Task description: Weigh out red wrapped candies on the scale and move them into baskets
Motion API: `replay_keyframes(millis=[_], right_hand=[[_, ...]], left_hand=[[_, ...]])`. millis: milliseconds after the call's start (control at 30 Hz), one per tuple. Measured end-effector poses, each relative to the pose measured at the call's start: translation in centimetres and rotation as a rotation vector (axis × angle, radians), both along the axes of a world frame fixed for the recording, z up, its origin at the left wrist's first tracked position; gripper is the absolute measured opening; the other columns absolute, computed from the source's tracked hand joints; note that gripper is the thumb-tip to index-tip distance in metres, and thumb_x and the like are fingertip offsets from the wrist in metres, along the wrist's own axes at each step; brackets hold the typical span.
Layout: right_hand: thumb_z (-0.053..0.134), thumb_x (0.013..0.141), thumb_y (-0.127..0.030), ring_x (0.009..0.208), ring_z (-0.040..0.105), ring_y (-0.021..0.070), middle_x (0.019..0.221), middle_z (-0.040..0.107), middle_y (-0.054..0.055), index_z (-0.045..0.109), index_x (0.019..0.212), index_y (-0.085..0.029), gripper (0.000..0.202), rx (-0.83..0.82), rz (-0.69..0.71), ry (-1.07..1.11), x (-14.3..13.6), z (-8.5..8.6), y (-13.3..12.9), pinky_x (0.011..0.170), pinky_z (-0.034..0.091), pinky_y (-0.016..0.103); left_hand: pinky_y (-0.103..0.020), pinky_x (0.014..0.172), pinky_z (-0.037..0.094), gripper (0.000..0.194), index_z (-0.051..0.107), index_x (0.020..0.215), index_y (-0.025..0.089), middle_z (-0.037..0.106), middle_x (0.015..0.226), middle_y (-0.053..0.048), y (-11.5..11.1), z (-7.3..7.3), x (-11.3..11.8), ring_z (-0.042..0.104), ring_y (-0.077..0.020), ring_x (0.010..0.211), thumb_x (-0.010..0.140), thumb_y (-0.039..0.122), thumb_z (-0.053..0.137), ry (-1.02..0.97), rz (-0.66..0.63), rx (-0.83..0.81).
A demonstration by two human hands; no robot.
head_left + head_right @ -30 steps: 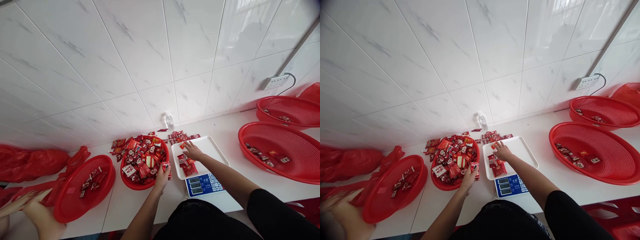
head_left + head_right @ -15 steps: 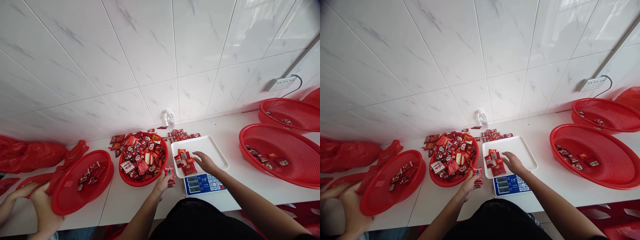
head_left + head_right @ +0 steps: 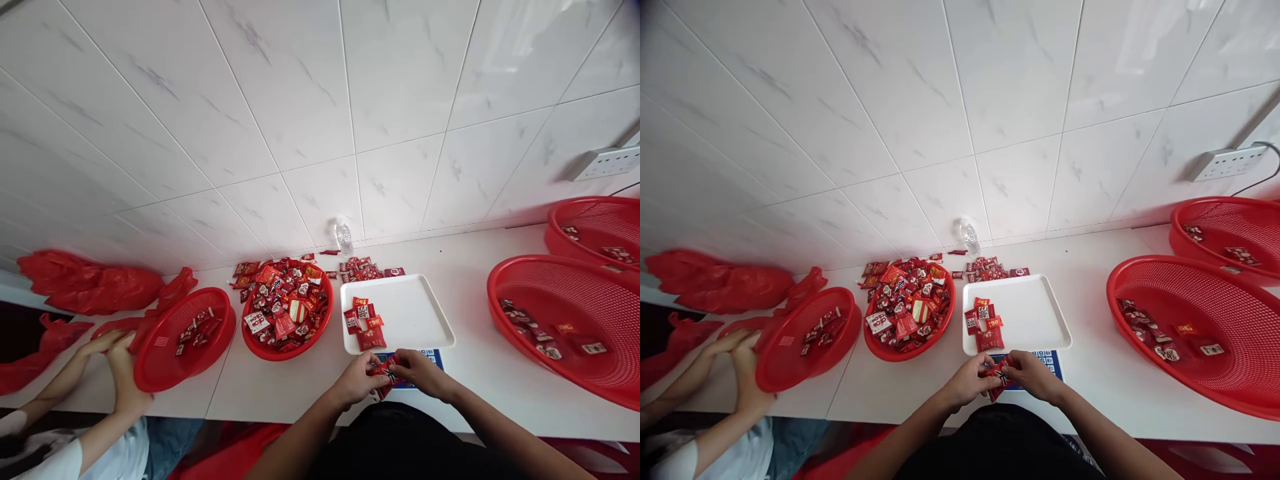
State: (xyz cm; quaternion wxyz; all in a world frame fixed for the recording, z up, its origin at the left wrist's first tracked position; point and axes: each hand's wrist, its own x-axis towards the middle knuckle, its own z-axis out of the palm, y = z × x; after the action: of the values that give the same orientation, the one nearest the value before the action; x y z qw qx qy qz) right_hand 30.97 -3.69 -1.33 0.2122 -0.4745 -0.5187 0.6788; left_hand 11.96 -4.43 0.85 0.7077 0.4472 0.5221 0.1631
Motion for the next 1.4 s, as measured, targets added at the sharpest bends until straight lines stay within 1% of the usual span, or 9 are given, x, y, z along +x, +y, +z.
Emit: replay_keyframes(millis=[167, 300, 400, 567, 733, 867, 1033, 1267, 1400], right_hand=[[0.058, 0.075, -0.058, 0.055, 0.047, 0.009, 0.062, 0.053, -0.002, 0.053, 0.075, -0.017, 0.042, -0.21, 0.059, 0.249, 2.2, -0.1, 0.0, 0.052, 0.035, 0.022], [0.062, 0.072, -0.058, 0.054, 0.048, 0.0087, 0.06, 0.054, -0.002, 0.054, 0.074, -0.016, 0.042, -0.283, 0.101, 0.244, 2.3, -0.5, 0.1, 0.051, 0.034, 0.021], [0.063, 0.072, -0.056, 0.055, 0.049, 0.0093, 0.062, 0.057, -0.002, 0.057, 0.076, -0.017, 0.04, -0.269, 0.088, 0.234, 1.2, -0.5, 0.3, 0.051, 0.035, 0.022], [0.062, 0.07, -0.059, 0.059, 0.052, 0.011, 0.069, 0.059, -0.001, 0.056, 0.079, -0.019, 0.042, -0.259, -0.092, 0.221, -1.1, -0.3, 0.5, 0.056, 0.042, 0.024], [0.063, 0.067, -0.06, 0.074, 0.059, 0.0161, 0.083, 0.062, 0.003, 0.056, 0.083, -0.02, 0.044, -0.261, -0.266, 0.207, -2.7, -0.1, 1.1, 0.065, 0.047, 0.027], [0.066, 0.067, -0.056, 0.073, 0.058, 0.0156, 0.077, 0.06, 0.002, 0.055, 0.082, -0.02, 0.04, -0.249, -0.392, 0.254, -3.9, -0.2, 1.5, 0.068, 0.048, 0.028], [0.069, 0.067, -0.052, 0.069, 0.056, 0.0124, 0.077, 0.061, 0.001, 0.058, 0.084, -0.02, 0.038, -0.284, -0.472, 0.293, -5.4, -0.6, 0.7, 0.065, 0.047, 0.025], [0.067, 0.068, -0.053, 0.069, 0.055, 0.0132, 0.077, 0.061, 0.002, 0.058, 0.079, -0.018, 0.038, -0.251, -0.408, 0.241, -7.9, 0.2, -1.9, 0.066, 0.044, 0.026], [0.066, 0.068, -0.053, 0.063, 0.053, 0.0114, 0.069, 0.058, -0.001, 0.057, 0.077, -0.018, 0.038, -0.236, -0.379, 0.233, -9.7, 0.4, -3.3, 0.064, 0.042, 0.026]], left_hand=[[-0.022, 0.055, 0.036, 0.039, 0.049, 0.087, 0.015, 0.059, 0.071, 0.0, -1.1, 0.2, 2.0, 0.052, -0.0086, 0.058, 0.067, 0.041, 0.071, -0.1, 0.151, -0.041], [-0.022, 0.056, 0.037, 0.042, 0.05, 0.089, 0.016, 0.059, 0.072, 0.0, -2.9, 0.2, 2.4, 0.052, -0.0089, 0.058, 0.066, 0.044, 0.071, -0.091, 0.278, -0.105], [-0.024, 0.057, 0.039, 0.041, 0.051, 0.091, 0.016, 0.06, 0.074, -0.001, -3.4, 0.1, 1.3, 0.051, -0.0091, 0.059, 0.068, 0.045, 0.068, -0.046, 0.326, -0.072], [-0.024, 0.06, 0.04, 0.04, 0.054, 0.096, 0.016, 0.057, 0.072, 0.001, -2.2, 0.4, -2.0, 0.05, -0.0087, 0.058, 0.069, 0.042, 0.066, 0.055, 0.39, 0.055], [-0.026, 0.065, 0.042, 0.041, 0.054, 0.1, 0.016, 0.061, 0.079, -0.003, -1.2, 0.8, -5.1, 0.051, -0.0102, 0.062, 0.071, 0.044, 0.063, 0.082, 0.34, 0.099], [-0.026, 0.066, 0.042, 0.04, 0.055, 0.097, 0.016, 0.06, 0.081, -0.004, -0.9, 0.4, -7.1, 0.052, -0.0119, 0.068, 0.07, 0.043, 0.064, 0.074, 0.273, 0.139], [-0.026, 0.064, 0.041, 0.034, 0.054, 0.096, 0.016, 0.059, 0.079, -0.002, -0.4, 0.1, -9.6, 0.051, -0.0114, 0.065, 0.073, 0.04, 0.06, 0.1, 0.218, 0.169], [-0.027, 0.065, 0.043, 0.036, 0.056, 0.094, 0.017, 0.061, 0.081, -0.004, 0.1, 0.1, -11.8, 0.053, -0.0127, 0.067, 0.074, 0.046, 0.058, 0.113, 0.138, 0.165], [-0.028, 0.068, 0.045, 0.045, 0.056, 0.104, 0.018, 0.062, 0.09, -0.006, -0.4, 0.3, -11.9, 0.058, -0.0157, 0.077, 0.074, 0.051, 0.059, -0.016, 0.012, 0.095]])
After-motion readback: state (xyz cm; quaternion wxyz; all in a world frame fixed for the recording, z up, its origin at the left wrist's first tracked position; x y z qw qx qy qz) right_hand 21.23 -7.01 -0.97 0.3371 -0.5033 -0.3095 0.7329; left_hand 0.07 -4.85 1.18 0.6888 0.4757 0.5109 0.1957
